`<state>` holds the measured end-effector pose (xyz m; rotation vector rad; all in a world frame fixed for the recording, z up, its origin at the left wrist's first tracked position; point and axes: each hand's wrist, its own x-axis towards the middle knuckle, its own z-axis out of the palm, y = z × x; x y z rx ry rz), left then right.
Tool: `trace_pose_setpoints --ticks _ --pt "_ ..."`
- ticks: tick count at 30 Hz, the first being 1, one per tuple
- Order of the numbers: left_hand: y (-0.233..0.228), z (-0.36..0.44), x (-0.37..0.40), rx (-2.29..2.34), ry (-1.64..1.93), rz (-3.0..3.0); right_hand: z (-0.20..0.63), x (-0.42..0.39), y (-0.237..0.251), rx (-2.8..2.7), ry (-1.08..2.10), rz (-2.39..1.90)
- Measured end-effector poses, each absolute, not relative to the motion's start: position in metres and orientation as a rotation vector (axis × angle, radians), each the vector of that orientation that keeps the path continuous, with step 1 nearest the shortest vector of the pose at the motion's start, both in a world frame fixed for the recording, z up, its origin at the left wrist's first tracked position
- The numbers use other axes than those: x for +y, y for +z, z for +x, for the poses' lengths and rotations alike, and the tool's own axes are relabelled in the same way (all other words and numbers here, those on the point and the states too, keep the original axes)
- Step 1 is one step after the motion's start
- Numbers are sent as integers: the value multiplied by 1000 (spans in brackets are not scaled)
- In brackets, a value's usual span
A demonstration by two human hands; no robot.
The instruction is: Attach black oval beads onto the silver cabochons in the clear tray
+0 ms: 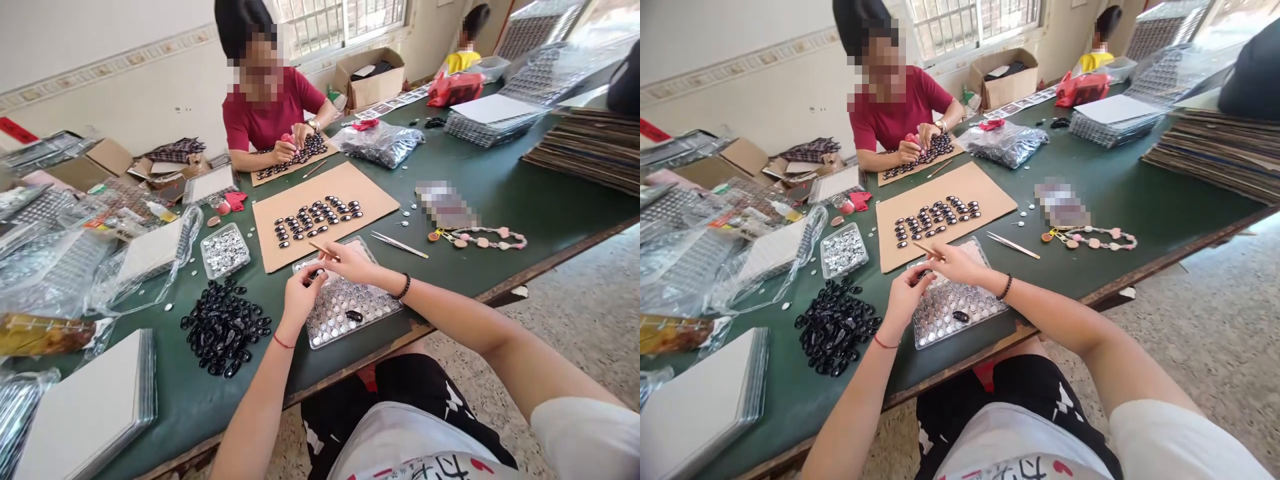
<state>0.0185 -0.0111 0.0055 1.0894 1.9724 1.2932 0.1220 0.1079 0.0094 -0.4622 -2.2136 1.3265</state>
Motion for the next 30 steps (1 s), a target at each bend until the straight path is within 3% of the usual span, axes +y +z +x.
trace_pose_setpoints --ticks 10,15,20,24,30 --pt "2 20 -12 2022 1231 1218 115 108 -3 -2305 1410 -400" --pt "9 12 -11 1452 1458 644 120 134 10 -2176 1524 -410" --pt "17 -15 -15 882 1889 -167 119 232 25 -2043 1031 -961" --pt "14 -16 -16 804 1753 -270 102 285 14 -2082 909 -1129" --pt "13 -12 -19 778 1743 -206 80 300 -4 -2396 838 -1202"
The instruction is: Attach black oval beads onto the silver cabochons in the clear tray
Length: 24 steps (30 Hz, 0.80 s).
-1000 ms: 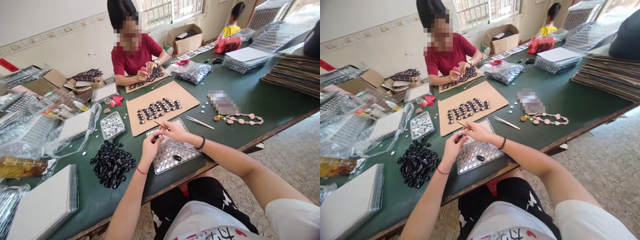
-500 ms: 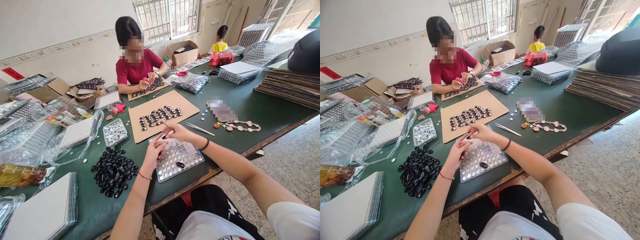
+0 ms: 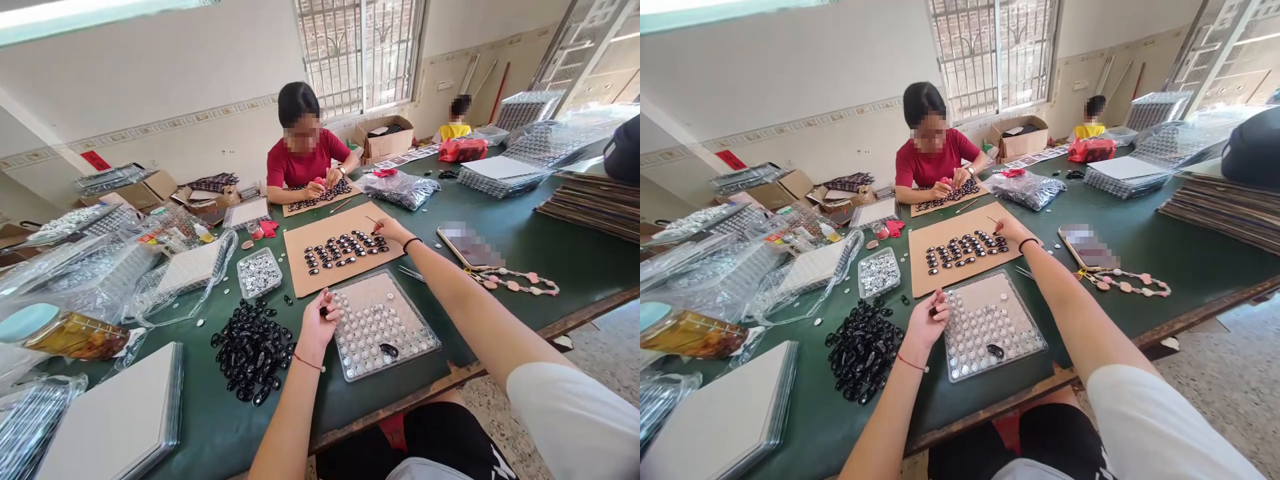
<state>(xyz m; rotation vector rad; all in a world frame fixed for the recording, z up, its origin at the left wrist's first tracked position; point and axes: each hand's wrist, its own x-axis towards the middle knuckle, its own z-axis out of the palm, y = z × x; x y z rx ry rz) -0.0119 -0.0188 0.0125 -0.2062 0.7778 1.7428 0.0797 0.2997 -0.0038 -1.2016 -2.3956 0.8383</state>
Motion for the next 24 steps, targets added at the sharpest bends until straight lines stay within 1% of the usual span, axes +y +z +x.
trace_pose_setpoints --ticks 4,8,12,15,17,20,23,24 --pt "12 -15 -20 865 1785 -224 79 303 -2 -2506 808 -1199" --pt "10 -14 -21 894 1818 -234 80 295 1 -2455 766 -1149" --pt "10 -11 -21 862 1797 -180 84 269 8 -2301 722 -1075" --pt "9 -15 -18 951 1862 -21 92 235 14 -2244 773 -994" --pt "7 -24 -15 1158 1941 115 101 209 16 -2216 833 -887" --pt "4 -47 -15 1732 1917 437 117 175 13 -2195 922 -654" --pt "2 -74 -26 2250 1651 754 133 154 5 -2267 1006 -538" --pt "1 -82 -31 2438 1458 861 136 150 2 -2303 1036 -505"
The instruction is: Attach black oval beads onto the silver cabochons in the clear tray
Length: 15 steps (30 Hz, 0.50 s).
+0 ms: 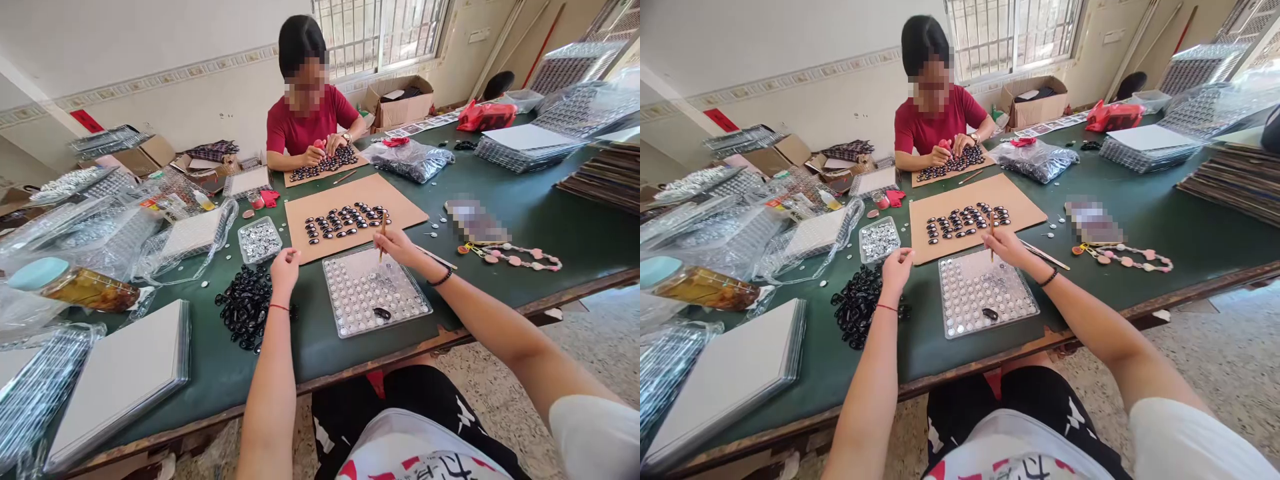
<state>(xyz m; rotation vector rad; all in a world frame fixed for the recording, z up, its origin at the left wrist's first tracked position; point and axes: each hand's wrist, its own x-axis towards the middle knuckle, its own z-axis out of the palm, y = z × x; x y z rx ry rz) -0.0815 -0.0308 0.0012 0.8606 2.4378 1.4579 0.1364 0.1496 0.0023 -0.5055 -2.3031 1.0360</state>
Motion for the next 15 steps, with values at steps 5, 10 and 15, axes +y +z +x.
trace_pose_setpoints --ticks 5,10,15 --pt "-7 -99 -45 3007 507 871 142 135 0 -2540 993 -301" --pt "-12 -95 -38 3020 314 853 141 132 7 -2640 771 -267" --pt "-11 -96 -38 2988 460 925 149 136 14 -2474 721 -401"
